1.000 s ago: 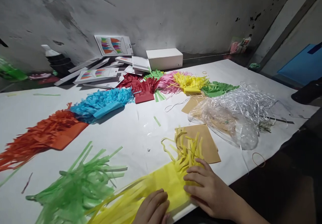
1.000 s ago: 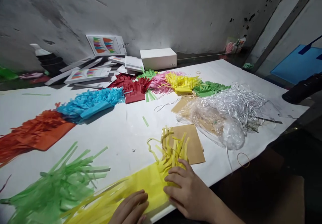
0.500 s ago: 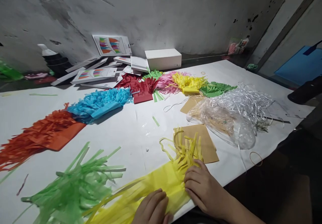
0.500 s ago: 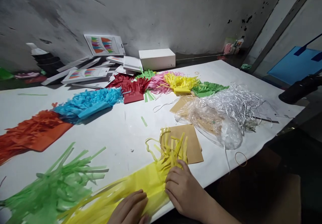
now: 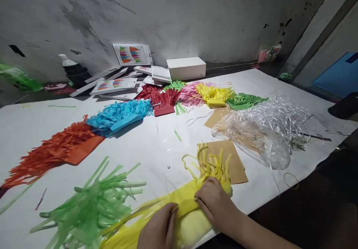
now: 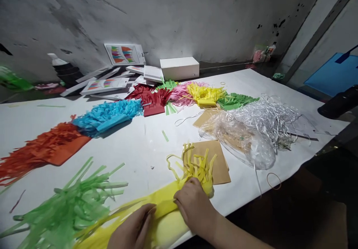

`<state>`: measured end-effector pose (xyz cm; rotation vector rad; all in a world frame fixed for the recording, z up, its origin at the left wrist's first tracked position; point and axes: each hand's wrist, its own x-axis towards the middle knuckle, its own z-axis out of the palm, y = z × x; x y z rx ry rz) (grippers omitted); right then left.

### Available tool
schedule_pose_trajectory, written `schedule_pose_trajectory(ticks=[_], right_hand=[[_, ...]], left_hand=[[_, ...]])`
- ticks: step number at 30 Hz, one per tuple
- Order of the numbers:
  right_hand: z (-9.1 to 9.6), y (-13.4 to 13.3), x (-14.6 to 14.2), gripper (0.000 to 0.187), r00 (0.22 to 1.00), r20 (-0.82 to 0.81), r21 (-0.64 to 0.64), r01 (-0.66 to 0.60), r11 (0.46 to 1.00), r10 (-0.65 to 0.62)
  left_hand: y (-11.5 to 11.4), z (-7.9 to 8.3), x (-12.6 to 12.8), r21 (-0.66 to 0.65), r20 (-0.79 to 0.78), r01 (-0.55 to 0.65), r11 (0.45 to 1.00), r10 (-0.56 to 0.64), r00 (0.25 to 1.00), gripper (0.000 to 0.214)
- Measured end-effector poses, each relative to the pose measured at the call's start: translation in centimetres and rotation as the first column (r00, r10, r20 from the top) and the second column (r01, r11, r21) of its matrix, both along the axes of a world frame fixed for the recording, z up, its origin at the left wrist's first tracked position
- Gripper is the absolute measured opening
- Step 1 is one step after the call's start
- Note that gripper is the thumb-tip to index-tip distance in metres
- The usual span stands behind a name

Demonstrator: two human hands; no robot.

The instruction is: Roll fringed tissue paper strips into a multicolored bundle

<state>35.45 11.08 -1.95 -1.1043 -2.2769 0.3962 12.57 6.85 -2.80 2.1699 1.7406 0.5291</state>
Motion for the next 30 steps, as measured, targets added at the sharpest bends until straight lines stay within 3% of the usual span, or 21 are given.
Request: schedule_pose_trajectory(ticks=[4,7,10,12,15,18,20,22,24,25,27,30], right_hand=[[0.0,1.3,-1.3,0.018,0.989,0.103,0.009,0.103,0.995,-0.103],[-0.2,2.3,-1.9,0.020,0.976,0.145,0.047,0.155,0.987,-0.160],[0.2,2.6,-1.7,0.017,0.964,0.145,0.111,0.209,0.972,-0.224],[0.7,2.3,-1.2,0.018,0.982,0.135,0.185,0.106,0.977,-0.133],[1.2,1.5,-0.6,0.018,0.960,0.228,0.257,-0.220,0.941,0.162],[0.9,1.2,-0.5,0.020,0.920,0.322,0.264,-0.311,0.913,0.221],[0.5,1.3,-0.6,0.023,0.927,0.318,0.294,-0.295,0.909,0.198],[0.1,1.4,-0.7,0.027,0.944,0.273,0.309,-0.268,0.912,0.185],[0.2,1.4,-0.8,0.029,0.963,0.201,0.299,-0.238,0.924,0.183],[0.3,1.4,-0.8,0.028,0.967,0.169,0.281,-0.235,0.931,0.193],[0.6,1.2,-0.9,0.024,0.964,0.152,0.243,-0.252,0.937,0.220],[0.6,0.9,-0.7,0.024,0.942,0.229,0.243,-0.300,0.923,0.246]], left_hand=[[2.4,3.0,1.7,-0.329,-0.180,-0.163,0.930,0.108,0.978,0.032],[3.6,3.9,2.2,-0.381,-0.239,-0.190,0.905,0.102,0.966,0.031],[4.1,3.4,2.0,-0.382,-0.231,-0.195,0.903,0.110,0.967,0.028],[4.3,3.0,1.8,-0.381,-0.227,-0.199,0.903,0.117,0.967,0.028],[4.4,2.7,1.7,-0.382,-0.202,-0.183,0.906,0.111,0.973,0.027],[4.1,2.6,1.5,-0.378,-0.195,-0.201,0.904,0.134,0.972,0.024],[3.5,2.4,1.1,-0.250,-0.192,-0.218,0.943,0.173,0.966,0.021],[2.7,1.9,0.8,0.088,-0.178,-0.128,0.988,0.142,0.974,0.022],[1.9,1.3,0.6,0.424,-0.209,0.079,0.902,0.013,0.978,0.031],[1.6,0.9,0.6,0.502,-0.230,0.168,0.848,-0.056,0.972,0.029],[1.1,0.2,1.0,0.505,-0.187,0.216,0.836,-0.138,0.973,0.018],[0.5,-0.7,1.6,0.454,-0.020,0.145,0.879,-0.152,0.988,0.029]])
